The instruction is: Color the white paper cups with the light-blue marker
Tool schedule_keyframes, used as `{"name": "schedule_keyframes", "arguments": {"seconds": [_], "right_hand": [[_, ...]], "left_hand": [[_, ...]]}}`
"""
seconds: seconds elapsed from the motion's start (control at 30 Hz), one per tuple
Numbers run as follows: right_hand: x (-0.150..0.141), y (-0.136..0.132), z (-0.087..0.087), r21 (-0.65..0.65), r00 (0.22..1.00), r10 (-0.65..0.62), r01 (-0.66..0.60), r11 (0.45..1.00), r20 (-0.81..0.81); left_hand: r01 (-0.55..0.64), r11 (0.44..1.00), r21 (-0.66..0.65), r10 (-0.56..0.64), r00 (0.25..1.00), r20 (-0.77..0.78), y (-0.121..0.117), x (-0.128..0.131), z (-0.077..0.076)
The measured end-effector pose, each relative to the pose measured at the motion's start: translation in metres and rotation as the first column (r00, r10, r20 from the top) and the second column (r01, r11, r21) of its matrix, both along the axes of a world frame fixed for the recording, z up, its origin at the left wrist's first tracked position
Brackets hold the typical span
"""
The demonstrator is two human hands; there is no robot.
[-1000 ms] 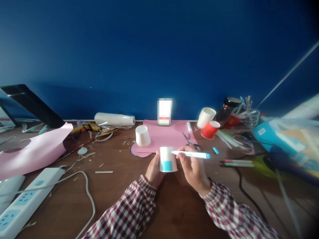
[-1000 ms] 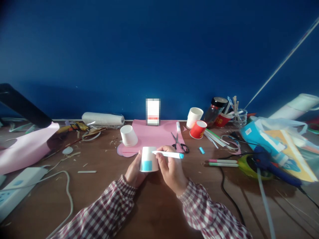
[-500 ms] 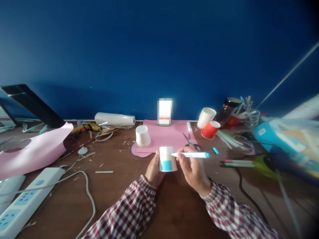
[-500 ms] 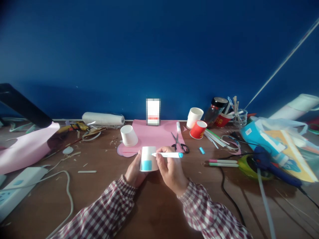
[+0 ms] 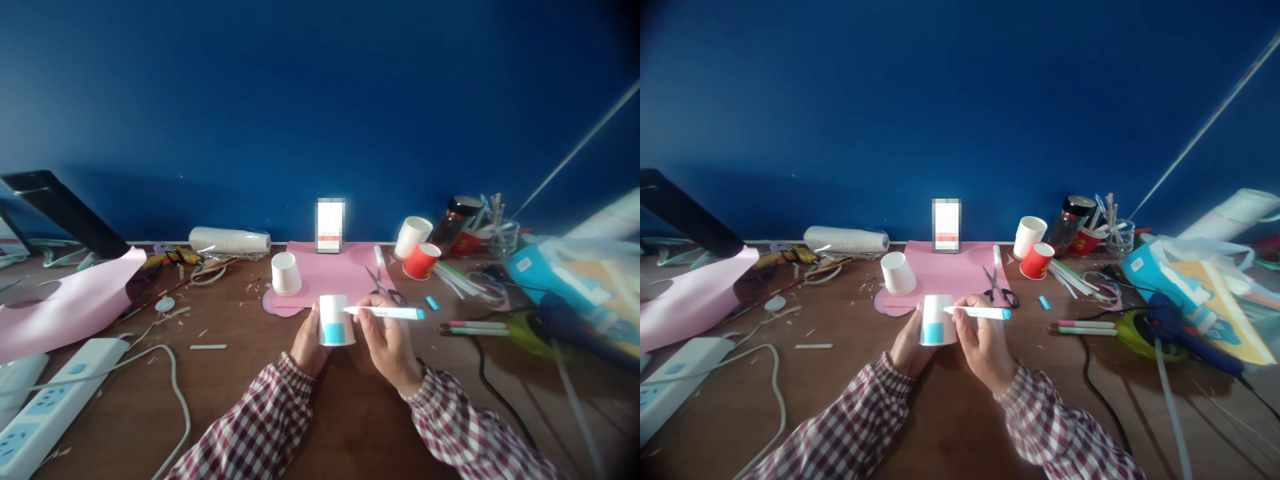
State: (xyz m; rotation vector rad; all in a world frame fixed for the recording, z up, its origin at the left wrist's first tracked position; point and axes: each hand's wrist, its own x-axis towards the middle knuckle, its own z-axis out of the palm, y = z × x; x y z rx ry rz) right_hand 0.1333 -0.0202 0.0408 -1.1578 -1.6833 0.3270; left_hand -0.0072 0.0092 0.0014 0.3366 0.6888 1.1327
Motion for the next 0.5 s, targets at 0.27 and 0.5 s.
{"name": "schedule_keyframes", "arguments": {"seconds": [0.27, 0.5], "right_hand": [[-0.0003, 0.0011, 0.0023, 0.009, 1.000, -0.021, 0.021, 1.000, -0.006], [-0.0010, 0.0017, 0.0025, 0.019, 1.000, -0.019, 0.019, 1.000, 0.000]], "left_hand": [[-0.002, 1.000, -0.008, 0.002, 1.000, -0.025, 0.0002, 0.0012, -0.0004], [0.008, 1.000, 0.023, -0.008, 1.000, -0.008, 0.0008, 0.0005, -0.0035]]}}
